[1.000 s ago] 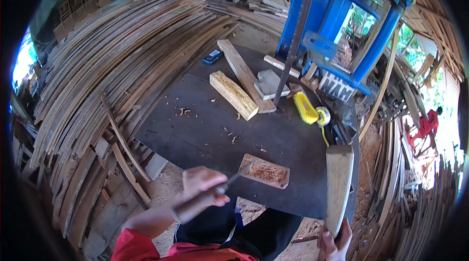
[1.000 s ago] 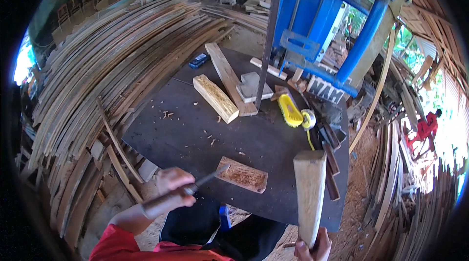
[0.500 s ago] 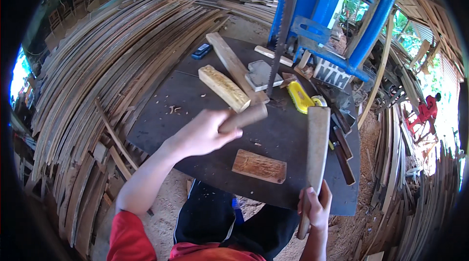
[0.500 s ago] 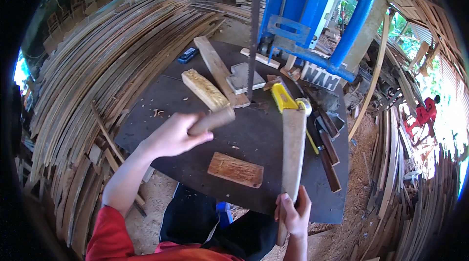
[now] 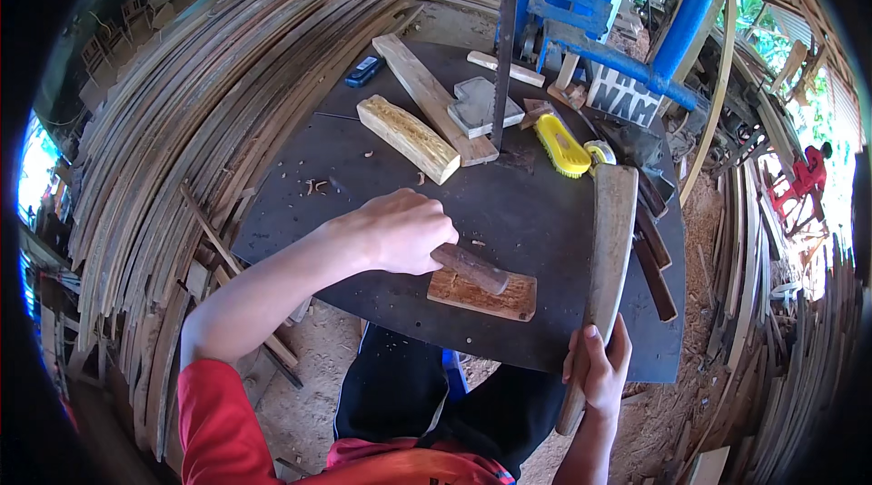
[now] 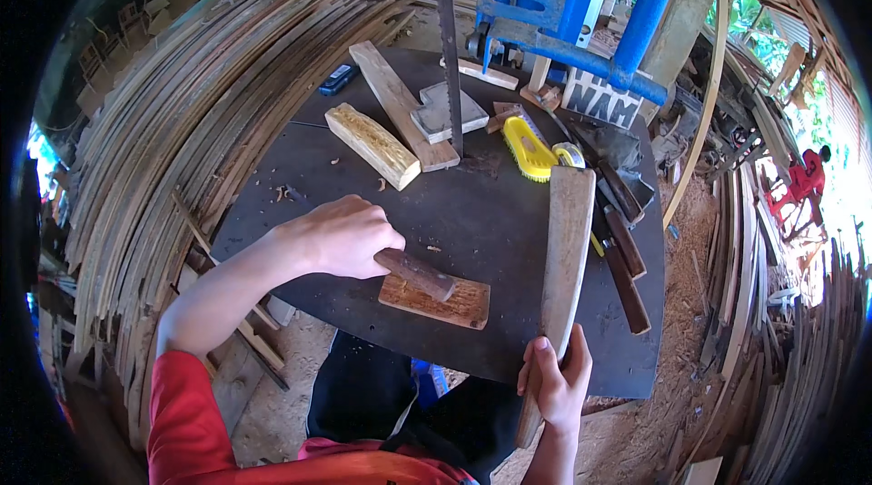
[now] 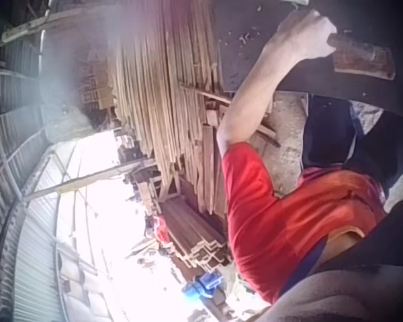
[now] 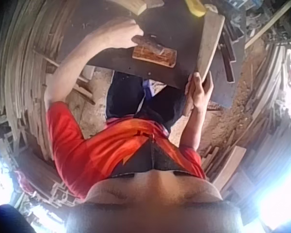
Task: Using a chisel and wooden mallet to carve or clear wood, followed by cleaning the piece with a brush.
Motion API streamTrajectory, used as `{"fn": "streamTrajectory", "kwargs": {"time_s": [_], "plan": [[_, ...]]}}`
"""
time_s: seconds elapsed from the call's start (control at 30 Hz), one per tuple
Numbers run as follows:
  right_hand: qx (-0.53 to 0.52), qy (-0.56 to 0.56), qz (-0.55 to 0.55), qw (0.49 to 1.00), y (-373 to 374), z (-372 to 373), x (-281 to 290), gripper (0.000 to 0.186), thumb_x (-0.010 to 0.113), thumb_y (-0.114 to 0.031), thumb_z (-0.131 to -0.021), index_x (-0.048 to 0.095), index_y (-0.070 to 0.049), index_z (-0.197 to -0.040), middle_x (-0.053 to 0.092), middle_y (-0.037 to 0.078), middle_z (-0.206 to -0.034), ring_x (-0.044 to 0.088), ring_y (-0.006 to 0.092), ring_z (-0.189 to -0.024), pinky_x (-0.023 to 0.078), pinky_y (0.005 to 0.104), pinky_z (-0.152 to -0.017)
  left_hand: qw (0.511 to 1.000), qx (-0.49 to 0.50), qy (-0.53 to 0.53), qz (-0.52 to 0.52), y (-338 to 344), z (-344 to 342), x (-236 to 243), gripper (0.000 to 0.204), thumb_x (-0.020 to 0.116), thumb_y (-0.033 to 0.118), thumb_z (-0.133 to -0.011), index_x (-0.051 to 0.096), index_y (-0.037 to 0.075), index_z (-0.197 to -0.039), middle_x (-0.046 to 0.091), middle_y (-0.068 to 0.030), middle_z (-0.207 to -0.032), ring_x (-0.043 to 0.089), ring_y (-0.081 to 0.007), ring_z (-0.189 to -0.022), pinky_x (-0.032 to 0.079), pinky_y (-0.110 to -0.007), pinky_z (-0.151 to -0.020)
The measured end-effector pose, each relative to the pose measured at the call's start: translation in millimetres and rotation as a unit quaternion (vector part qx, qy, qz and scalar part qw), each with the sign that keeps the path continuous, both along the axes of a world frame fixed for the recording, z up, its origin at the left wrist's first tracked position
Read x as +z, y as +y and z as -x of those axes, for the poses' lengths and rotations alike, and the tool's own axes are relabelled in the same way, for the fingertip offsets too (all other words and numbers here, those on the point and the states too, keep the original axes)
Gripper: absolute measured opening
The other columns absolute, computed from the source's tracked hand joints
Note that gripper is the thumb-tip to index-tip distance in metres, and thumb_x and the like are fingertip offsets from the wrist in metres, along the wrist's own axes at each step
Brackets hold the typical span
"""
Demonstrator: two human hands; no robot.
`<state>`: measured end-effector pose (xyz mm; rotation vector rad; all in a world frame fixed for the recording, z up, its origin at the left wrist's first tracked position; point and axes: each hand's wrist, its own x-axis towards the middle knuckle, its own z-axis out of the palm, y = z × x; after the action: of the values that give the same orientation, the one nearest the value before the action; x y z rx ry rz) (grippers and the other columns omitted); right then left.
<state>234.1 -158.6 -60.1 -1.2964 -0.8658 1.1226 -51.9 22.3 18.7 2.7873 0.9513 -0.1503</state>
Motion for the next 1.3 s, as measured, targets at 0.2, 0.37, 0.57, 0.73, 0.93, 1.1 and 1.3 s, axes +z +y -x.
{"fn": "streamTrajectory", "kwargs": {"time_s": [0.2, 0.37, 0.57, 0.73, 0.93, 1.1, 1.3], "plan": [[0.015, -0.033, -0.018, 0.999, -0.6, -0.2, -5.4, 0.035, 0.060, -0.029, -0.103, 0.050, 0.001, -0.117, 0.058, 0.009, -0.075, 0.054, 0.0138, -0.044, 0.043, 0.0257, -0.036, 0.983, -0.107, 0.077, -0.124, -6.0, -8.3, -7.7, 0.025, 0.083, 0.022, -0.076, 0.075, 0.002, -0.090, 0.072, -0.0139, -0.068, 0.074, -0.0271, -0.067, 0.060, -0.040, -0.066], [0.009, -0.029, -0.019, 0.999, -1.4, -1.5, -7.3, 0.031, 0.061, -0.027, -0.103, 0.051, 0.000, -0.114, 0.059, 0.009, -0.076, 0.055, 0.0137, -0.045, 0.044, 0.0258, -0.037, 0.962, -0.127, 0.050, -0.237, -21.1, -0.9, -29.5, 0.013, 0.068, 0.013, -0.083, 0.065, 0.002, -0.078, 0.064, -0.0080, -0.054, 0.071, -0.0224, -0.055, 0.057, -0.034, -0.056], [0.016, -0.051, -0.017, 0.998, -0.8, 0.3, -5.6, 0.035, 0.062, -0.031, -0.102, 0.051, 0.000, -0.113, 0.058, 0.009, -0.075, 0.054, 0.0140, -0.043, 0.043, 0.0261, -0.036, 0.966, -0.144, 0.041, -0.211, -8.9, -2.0, -30.7, 0.022, 0.075, 0.021, -0.081, 0.067, 0.001, -0.084, 0.066, -0.0094, -0.058, 0.072, -0.0250, -0.057, 0.057, -0.037, -0.057], [0.011, -0.048, -0.012, 0.999, -0.2, 0.3, -4.6, 0.035, 0.063, -0.031, -0.102, 0.051, 0.000, -0.113, 0.058, 0.009, -0.074, 0.054, 0.0141, -0.043, 0.043, 0.0262, -0.036, 0.975, -0.157, 0.035, -0.154, 3.3, -3.0, -22.8, 0.031, 0.080, 0.029, -0.081, 0.069, 0.001, -0.088, 0.069, -0.0117, -0.064, 0.073, -0.0262, -0.061, 0.058, -0.037, -0.059], [0.014, -0.023, 0.000, 1.000, -0.2, -0.5, 0.2, 0.023, 0.063, -0.020, -0.102, 0.051, -0.001, -0.107, 0.059, 0.009, -0.076, 0.057, 0.0133, -0.047, 0.046, 0.0260, -0.039, 0.999, -0.005, 0.020, -0.026, 23.9, -1.0, 14.3, 0.022, 0.076, 0.024, -0.081, 0.072, 0.003, -0.084, 0.071, -0.0102, -0.067, 0.071, -0.0246, -0.061, 0.059, -0.037, -0.064], [0.017, -0.014, 0.004, 1.000, -0.2, -2.3, 0.9, 0.022, 0.063, -0.018, -0.102, 0.051, 0.000, -0.108, 0.059, 0.009, -0.077, 0.057, 0.0128, -0.048, 0.045, 0.0259, -0.039, 1.000, 0.007, 0.023, 0.021, 22.2, 4.3, 20.1, 0.015, 0.075, 0.019, -0.081, 0.078, 0.010, -0.092, 0.073, -0.0121, -0.072, 0.073, -0.0293, -0.071, 0.057, -0.041, -0.072], [0.022, -0.010, -0.001, 1.000, -0.3, -1.2, -1.1, 0.024, 0.063, -0.017, -0.101, 0.051, 0.001, -0.110, 0.059, 0.009, -0.077, 0.056, 0.0122, -0.049, 0.046, 0.0258, -0.039, 0.999, -0.029, 0.007, 0.043, 19.9, 1.5, 4.9, 0.017, 0.073, 0.011, -0.079, 0.079, 0.012, -0.095, 0.075, -0.0134, -0.079, 0.073, -0.0306, -0.075, 0.057, -0.041, -0.073]]}}
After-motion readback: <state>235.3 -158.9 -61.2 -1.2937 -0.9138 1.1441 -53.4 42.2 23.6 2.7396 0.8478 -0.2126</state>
